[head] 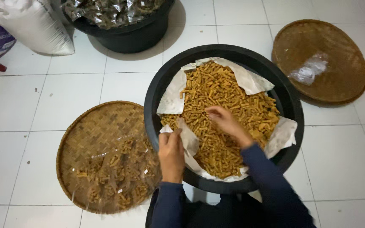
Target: The person sits on the floor and fills small clear plastic bags with fried snack pieces taken by hand from a large paper-lined basin. They open a bag, place pieces into it one at a time, set filled bags on a woven tray beside them, and occasionally reach for a new empty bag.
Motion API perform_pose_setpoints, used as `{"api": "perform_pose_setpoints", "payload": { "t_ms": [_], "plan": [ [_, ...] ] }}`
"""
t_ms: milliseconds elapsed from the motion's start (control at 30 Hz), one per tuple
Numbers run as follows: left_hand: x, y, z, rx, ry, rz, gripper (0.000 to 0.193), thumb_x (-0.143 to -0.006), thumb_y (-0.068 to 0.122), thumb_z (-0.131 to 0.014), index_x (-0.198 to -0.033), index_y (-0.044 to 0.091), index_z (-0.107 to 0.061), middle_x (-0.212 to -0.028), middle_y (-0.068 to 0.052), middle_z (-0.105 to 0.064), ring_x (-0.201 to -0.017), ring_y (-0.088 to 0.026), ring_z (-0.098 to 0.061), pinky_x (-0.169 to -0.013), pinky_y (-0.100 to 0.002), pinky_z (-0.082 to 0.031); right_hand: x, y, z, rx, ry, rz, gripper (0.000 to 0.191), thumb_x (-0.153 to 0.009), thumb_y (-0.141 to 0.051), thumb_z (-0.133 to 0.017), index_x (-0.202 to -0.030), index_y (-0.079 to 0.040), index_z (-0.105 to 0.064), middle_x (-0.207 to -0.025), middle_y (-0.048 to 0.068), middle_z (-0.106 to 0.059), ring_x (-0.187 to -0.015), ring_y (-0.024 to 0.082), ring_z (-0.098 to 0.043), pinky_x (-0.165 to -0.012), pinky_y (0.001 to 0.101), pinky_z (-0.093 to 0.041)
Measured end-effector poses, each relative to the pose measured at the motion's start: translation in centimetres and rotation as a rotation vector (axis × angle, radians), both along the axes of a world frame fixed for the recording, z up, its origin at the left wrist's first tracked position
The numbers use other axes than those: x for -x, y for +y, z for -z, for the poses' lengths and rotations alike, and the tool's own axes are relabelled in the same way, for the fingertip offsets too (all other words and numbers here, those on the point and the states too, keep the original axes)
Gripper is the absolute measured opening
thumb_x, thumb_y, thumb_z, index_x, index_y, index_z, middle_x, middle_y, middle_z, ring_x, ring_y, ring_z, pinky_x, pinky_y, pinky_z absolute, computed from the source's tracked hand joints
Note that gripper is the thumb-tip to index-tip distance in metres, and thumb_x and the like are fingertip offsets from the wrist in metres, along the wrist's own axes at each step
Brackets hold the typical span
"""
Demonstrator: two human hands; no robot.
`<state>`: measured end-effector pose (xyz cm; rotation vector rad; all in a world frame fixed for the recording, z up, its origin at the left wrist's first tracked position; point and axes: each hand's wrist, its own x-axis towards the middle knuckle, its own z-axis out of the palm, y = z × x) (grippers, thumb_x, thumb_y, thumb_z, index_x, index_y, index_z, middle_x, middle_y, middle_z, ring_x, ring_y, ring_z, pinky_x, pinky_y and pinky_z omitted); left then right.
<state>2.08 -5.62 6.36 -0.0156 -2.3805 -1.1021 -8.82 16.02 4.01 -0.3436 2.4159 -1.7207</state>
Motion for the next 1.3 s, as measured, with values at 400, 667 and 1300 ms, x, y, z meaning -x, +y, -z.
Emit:
{"api": "perform_pose_setpoints", "payload": {
  "t_ms": [400, 667, 1300],
  "plan": [
    [0.6, -2.6, -0.2, 0.032, -0.043, -0.165, 0.024, -0.091, 0.002, -0.069, -0.113, 0.010, -0.072, -0.091, -0.015, -0.058, -0.081, -0.034, -0.063, -0.069, -0.043, -0.052, -0.1, -12.0, 11.1, -1.005, 0.705, -0.129, 0.075, -0.068, -0.026, -0.069, -0.143, -0.026, -0.065, -0.150, 0.020, -0.046, -0.135, 0.040, -0.041, -0.105, 0.0683, -0.033],
    [0.3, -2.9, -1.0, -0.006, -0.054, -0.147, 0.024, -0.093, 0.002, -0.068, -0.115, 0.008, -0.071, -0.092, -0.015, -0.059, -0.080, -0.034, -0.063, -0.068, -0.043, -0.051, -2.2, -5.8, 12.0, -1.009, 0.167, -0.382, 0.044, -0.091, -0.038, -0.067, -0.134, -0.025, -0.065, -0.153, 0.011, -0.043, -0.144, 0.039, -0.034, -0.113, 0.0697, -0.027],
    [0.9, 0.1, -0.5, -0.188, -0.120, 0.055, 0.021, -0.093, 0.006, -0.066, -0.113, 0.005, -0.073, -0.091, -0.016, -0.060, -0.081, -0.034, -0.066, -0.071, -0.043, -0.053, -4.3, -2.6, 14.0, -0.880, 0.104, -0.182, 0.034, -0.095, -0.023, -0.071, -0.124, -0.005, -0.069, -0.117, 0.019, -0.069, -0.100, 0.036, -0.068, -0.088, 0.0460, -0.055]
  ]
}}
